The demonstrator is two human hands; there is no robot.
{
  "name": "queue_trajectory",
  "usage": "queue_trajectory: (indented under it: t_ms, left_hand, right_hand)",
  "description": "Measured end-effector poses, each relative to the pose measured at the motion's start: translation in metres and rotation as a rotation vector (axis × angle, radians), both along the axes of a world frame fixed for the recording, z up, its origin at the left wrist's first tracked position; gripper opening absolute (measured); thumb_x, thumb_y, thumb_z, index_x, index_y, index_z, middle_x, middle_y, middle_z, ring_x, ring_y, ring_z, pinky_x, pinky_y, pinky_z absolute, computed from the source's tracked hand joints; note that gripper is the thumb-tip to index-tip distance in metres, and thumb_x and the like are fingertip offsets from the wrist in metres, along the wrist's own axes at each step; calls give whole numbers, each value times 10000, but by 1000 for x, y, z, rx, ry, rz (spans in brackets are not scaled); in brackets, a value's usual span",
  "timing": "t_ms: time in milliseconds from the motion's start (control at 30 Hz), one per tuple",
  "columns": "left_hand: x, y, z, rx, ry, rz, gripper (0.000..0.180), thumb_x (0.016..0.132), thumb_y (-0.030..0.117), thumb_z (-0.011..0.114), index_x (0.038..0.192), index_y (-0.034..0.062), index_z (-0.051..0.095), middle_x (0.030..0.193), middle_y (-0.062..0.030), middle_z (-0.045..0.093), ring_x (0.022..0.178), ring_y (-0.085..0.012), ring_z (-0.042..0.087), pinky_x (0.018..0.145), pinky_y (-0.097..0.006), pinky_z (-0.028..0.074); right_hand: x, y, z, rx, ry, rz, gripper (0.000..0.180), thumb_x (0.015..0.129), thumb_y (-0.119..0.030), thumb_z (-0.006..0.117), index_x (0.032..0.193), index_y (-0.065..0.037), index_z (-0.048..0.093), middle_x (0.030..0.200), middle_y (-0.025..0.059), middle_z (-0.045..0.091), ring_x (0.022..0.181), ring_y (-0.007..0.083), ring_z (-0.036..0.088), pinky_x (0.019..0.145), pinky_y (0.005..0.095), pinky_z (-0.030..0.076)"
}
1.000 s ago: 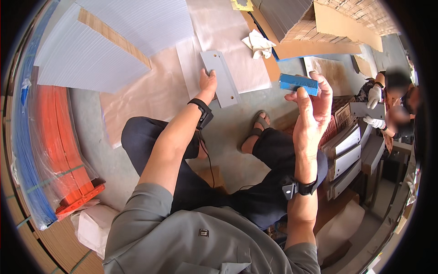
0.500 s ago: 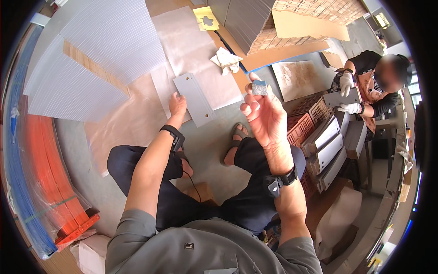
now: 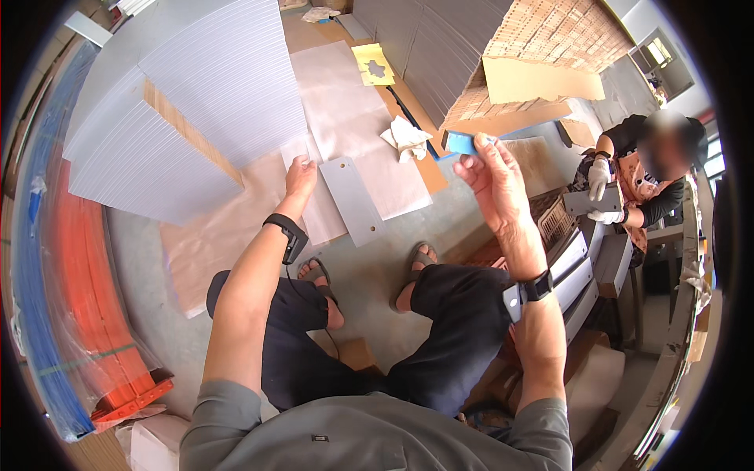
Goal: Wiping and inspecting finished wood or bamboo panels to remove dust and smooth edges in a manufacturing facility.
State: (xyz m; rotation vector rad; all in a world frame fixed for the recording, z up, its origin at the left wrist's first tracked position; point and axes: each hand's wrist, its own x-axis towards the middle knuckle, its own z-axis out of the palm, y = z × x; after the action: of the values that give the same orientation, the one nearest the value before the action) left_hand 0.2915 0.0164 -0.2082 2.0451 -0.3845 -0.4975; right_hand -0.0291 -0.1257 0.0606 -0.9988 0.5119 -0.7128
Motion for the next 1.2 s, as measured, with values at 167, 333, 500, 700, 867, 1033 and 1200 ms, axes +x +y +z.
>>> queue_trajectory:
  t_ms: [167,333,500,700,867,1033,1200]
  left_hand:
    - [29,-7,13,230,-235,-232,354,961,271,572,1231,51,635,1164,-170,705,1094,-336,664,959,-421,513]
    - [39,-92,20,161,-372,-424,389,970,228,550,1301,29,596,1277,-186,644,1172,-354,613,1021,-435,486]
    - [75,-211,-8,183,-502,-536,490,971,238,550,1404,13,511,1425,-191,540,1261,-386,540,1092,-445,443]
    - [107,-310,-53,238,-453,-515,584,959,260,563,1483,36,437,1519,-171,448,1334,-387,472,1132,-459,407]
    - [146,-342,-90,239,-700,-642,587,997,317,517,1538,130,387,1570,-148,401,1429,-420,359,1186,-507,311]
    - [152,-350,-121,223,-899,-642,510,1020,339,479,1503,177,457,1552,-122,419,1433,-429,337,1191,-562,242]
    - [148,-353,-124,154,-938,-580,465,1018,338,482,1453,182,525,1520,-118,444,1424,-418,345,1189,-563,233]
  right_hand:
    - [69,-91,-21,-557,376,-56,234,939,-224,763,1007,-42,632,881,32,702,796,92,671,798,251,549]
    - [159,-216,-98,-743,560,-147,291,912,-198,762,1095,-4,646,927,63,710,845,129,674,813,278,536]
    - [242,-280,-155,-1040,896,-122,390,882,-326,745,1127,-30,676,987,131,726,897,270,697,883,375,543]
    - [302,-338,-225,-1013,863,-80,364,897,-325,753,1089,-20,695,1016,137,740,933,281,708,870,377,550]
    - [343,-374,-281,-1004,857,-111,301,899,-255,749,1081,-25,680,1026,149,717,944,330,691,864,413,548]
    - [373,-386,-323,-1134,805,-109,298,900,-207,725,1133,-35,655,1107,173,664,1027,381,653,882,460,531]
    - [389,-401,-344,-1182,797,-85,302,924,-248,697,1147,-49,656,1118,171,670,1052,385,651,899,474,525]
